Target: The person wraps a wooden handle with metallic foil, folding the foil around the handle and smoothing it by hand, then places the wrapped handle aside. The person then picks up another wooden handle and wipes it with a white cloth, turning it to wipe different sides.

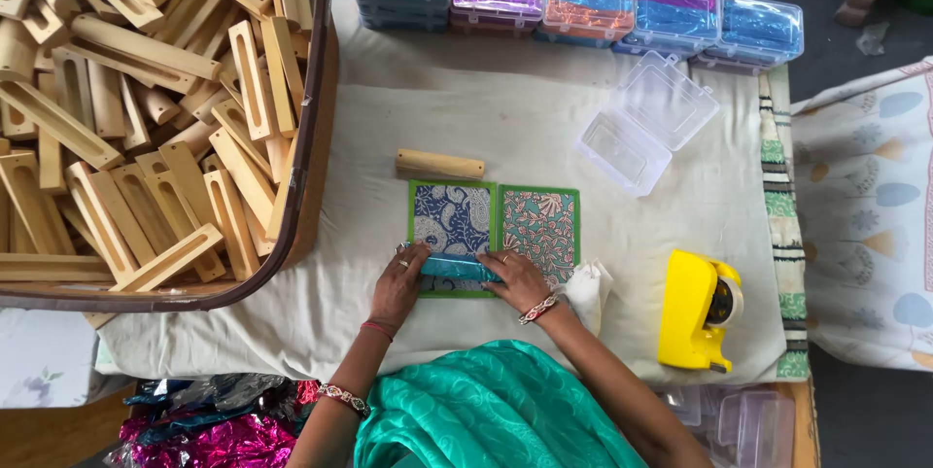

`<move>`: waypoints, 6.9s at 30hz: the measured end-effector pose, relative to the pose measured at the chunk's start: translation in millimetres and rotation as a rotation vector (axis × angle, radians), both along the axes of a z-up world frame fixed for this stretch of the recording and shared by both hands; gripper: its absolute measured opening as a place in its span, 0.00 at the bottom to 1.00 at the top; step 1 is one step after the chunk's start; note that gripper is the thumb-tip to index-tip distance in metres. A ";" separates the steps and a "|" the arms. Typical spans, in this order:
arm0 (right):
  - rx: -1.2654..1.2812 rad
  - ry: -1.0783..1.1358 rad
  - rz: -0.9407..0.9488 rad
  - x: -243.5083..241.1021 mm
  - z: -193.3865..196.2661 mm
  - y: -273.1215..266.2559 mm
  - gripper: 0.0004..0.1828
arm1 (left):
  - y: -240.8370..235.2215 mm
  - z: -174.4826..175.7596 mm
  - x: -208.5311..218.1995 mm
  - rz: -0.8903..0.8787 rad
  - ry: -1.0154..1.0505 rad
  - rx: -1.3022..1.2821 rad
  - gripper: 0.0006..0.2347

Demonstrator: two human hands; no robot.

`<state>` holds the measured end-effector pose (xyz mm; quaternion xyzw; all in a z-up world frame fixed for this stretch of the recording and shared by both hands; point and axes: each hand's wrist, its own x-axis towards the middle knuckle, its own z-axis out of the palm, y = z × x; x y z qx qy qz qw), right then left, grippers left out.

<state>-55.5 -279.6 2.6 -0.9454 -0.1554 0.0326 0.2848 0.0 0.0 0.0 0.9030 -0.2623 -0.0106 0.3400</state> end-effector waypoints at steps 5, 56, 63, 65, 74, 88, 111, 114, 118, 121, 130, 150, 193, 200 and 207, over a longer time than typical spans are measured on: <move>0.058 -0.077 -0.073 -3.7 -6.1 5.4 0.33 | -23.5 -0.2 -9.5 0.188 0.186 -0.192 0.26; -0.260 0.090 -0.695 124.3 6.2 -303.9 0.29 | -415.7 -8.7 178.2 0.160 0.264 -0.068 0.12; -0.285 0.084 -0.679 142.7 -5.8 -301.0 0.29 | -394.1 -49.4 179.6 0.046 0.205 -0.106 0.26; -0.293 0.108 -0.677 147.4 -4.1 -303.6 0.29 | -392.8 -43.5 180.7 0.026 0.181 -0.110 0.26; -0.420 -0.127 -0.685 143.3 -2.5 -292.8 0.30 | -392.9 -50.8 179.0 -0.031 0.144 -0.010 0.28; 0.018 -0.272 -0.901 66.7 -16.3 -325.5 0.34 | -404.6 3.4 192.6 -0.217 0.033 0.186 0.31; 0.879 -0.085 -1.304 99.7 -87.6 -339.3 0.09 | -405.4 -20.1 206.2 -0.255 -0.059 0.239 0.25; 0.529 -0.143 -1.272 104.6 -76.0 -344.6 0.11 | -403.8 -20.8 207.1 -0.259 -0.042 0.207 0.22; 0.253 -0.027 -1.229 120.8 -61.5 -363.6 0.10 | -403.0 -36.4 207.3 -0.271 -0.086 0.216 0.23; 0.533 0.399 -1.337 136.8 -47.1 -376.7 0.10 | -403.1 -32.1 209.4 -0.262 -0.063 0.218 0.22; -0.121 0.269 -1.196 144.4 -13.7 -344.4 0.10 | -402.3 -34.4 208.3 -0.235 -0.066 0.156 0.18; -0.201 -0.097 -0.740 104.7 10.8 -335.6 0.30 | -404.7 7.9 203.0 -0.254 0.075 0.314 0.30; -0.181 -0.085 -0.980 111.1 -11.4 -320.0 0.28 | -407.6 -33.6 215.1 -0.010 0.284 -0.062 0.24; -0.248 0.080 -1.129 124.9 -8.6 -312.7 0.19 | -425.8 -43.8 212.0 0.076 0.172 0.129 0.10; -0.043 -0.282 -1.037 110.1 -32.7 -318.9 0.35 | -351.7 21.1 187.0 0.066 0.371 -0.459 0.23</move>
